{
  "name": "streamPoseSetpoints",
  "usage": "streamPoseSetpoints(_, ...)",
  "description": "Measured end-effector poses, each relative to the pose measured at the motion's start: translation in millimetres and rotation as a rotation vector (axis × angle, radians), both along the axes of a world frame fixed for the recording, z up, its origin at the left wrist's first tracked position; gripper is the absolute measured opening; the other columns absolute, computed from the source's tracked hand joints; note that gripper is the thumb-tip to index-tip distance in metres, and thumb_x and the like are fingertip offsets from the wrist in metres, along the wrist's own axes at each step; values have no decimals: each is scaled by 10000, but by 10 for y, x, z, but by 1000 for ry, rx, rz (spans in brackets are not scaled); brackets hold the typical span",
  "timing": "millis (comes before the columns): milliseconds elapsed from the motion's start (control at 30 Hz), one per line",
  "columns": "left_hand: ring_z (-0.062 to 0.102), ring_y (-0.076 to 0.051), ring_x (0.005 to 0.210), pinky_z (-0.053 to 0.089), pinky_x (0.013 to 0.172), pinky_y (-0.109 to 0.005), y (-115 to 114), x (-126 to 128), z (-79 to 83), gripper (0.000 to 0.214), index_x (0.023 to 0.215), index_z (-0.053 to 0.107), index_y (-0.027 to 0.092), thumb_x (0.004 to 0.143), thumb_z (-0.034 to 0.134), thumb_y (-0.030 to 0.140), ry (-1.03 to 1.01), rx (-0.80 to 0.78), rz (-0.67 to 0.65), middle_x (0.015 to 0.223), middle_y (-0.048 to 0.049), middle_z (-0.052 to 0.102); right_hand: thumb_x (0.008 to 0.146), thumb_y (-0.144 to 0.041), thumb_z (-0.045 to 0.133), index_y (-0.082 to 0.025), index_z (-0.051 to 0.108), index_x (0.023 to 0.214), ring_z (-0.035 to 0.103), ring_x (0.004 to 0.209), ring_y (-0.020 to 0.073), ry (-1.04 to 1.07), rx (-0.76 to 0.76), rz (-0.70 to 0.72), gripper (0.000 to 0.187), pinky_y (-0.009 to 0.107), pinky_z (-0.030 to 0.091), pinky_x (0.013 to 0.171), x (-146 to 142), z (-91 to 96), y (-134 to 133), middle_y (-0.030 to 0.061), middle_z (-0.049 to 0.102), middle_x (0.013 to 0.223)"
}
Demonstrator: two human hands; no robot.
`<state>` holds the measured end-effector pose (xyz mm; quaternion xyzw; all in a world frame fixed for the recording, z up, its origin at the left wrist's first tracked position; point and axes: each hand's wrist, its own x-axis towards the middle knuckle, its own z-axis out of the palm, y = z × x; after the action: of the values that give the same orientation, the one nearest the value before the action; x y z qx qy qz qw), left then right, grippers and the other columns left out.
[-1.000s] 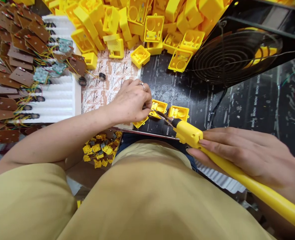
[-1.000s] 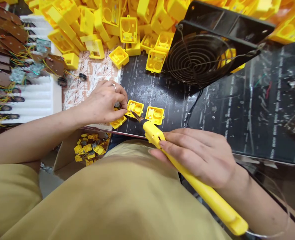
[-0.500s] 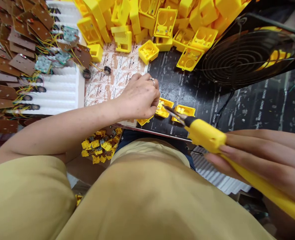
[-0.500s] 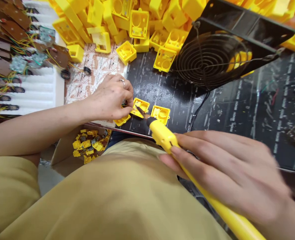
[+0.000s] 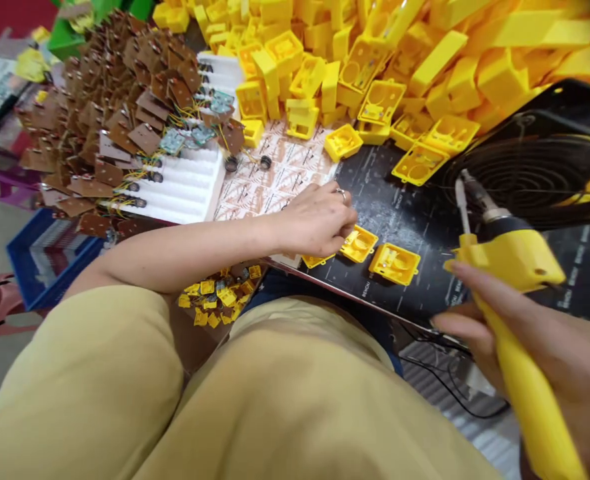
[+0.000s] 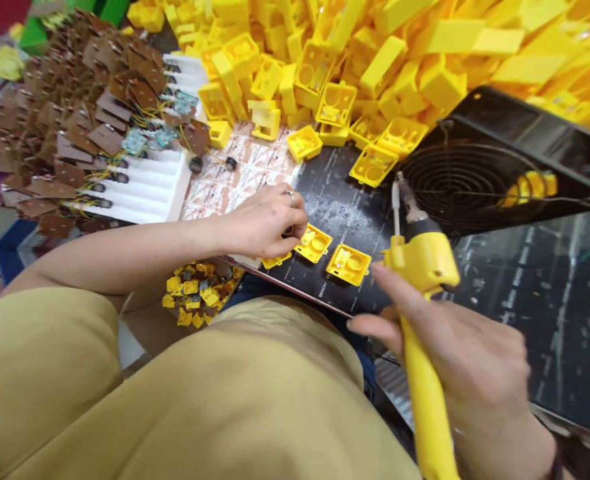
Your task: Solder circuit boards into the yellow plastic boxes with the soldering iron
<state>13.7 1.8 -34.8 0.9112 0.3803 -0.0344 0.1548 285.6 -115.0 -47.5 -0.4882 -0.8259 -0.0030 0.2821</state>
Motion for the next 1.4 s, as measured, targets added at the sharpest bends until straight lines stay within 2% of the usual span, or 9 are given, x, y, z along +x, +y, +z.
streamPoseSetpoints(167,606,-318,1306,434,1160,-521,284,-530,-15,282,1184,713,212,910,675,265,-106,209,150,1337,-102,698,919,-258,795,-249,668,1178,695,596,152,-112,210,246,288,238,545,538,-60,-182,301,15,763,829)
streamPoseSetpoints(300,647,-358,1213,293,1232,-666,696,-1087,-94,59,793,716,240,822,666,250,107,315,312,959,-93,767,857,-330,858,-230,652,1207,763,770,249,-57,188,248,419,325,617,642,-88,-386,402,105,788,1051)
streamPoseSetpoints(400,691,-248,980,443,1143,-612,879,-1264,32,167,776,672,249,854,690,395,-182,231,502,753,-11,716,878,-272,837,-300,646,1199,753,723,224,15,188,254,375,301,607,626,-204,-499,450,32,781,924)
streamPoseSetpoints(600,773,-146,804,637,793,-375,866,-910,462,165,902,540,226,998,607,342,-956,-274,610,903,0,775,827,-372,891,-310,631,1224,759,749,246,76,191,178,479,352,628,717,-425,-444,519,39,778,934)
streamPoseSetpoints(733,802,-166,1027,642,871,-371,740,-483,374,219,1005,521,207,1120,400,348,-971,-624,559,1092,-10,791,858,-396,861,-268,535,1317,782,1003,261,220,200,94,577,340,662,838,-628,-351,527,132,765,1181)
streamPoseSetpoints(933,787,-241,1130,653,827,-400,534,-167,110,463,1166,585,224,1141,214,500,-781,-403,266,1148,-49,790,918,-392,807,-255,457,1304,741,1177,253,424,215,16,539,363,672,945,-926,-361,621,149,721,1279)
streamPoseSetpoints(1133,805,-197,951,644,775,-367,443,-116,-21,389,1185,563,216,1141,234,418,-769,-374,329,1051,-48,777,922,-204,771,-266,514,1268,759,1128,228,459,237,-8,435,311,669,924,-941,-237,580,77,752,1237)
streamPoseSetpoints(1267,751,-159,688,609,707,-344,410,-191,47,290,1294,541,240,1105,397,406,-572,-490,365,845,-6,744,933,-149,742,-241,538,1277,746,1161,206,317,266,26,410,298,639,990,-862,-163,565,79,753,1274)
streamPoseSetpoints(1400,718,-171,669,577,735,-358,546,-453,211,419,1426,535,231,1043,549,400,-373,-366,350,744,0,694,932,-151,750,-234,565,1269,750,1146,189,227,277,11,393,268,635,972,-746,-161,611,91,755,1274)
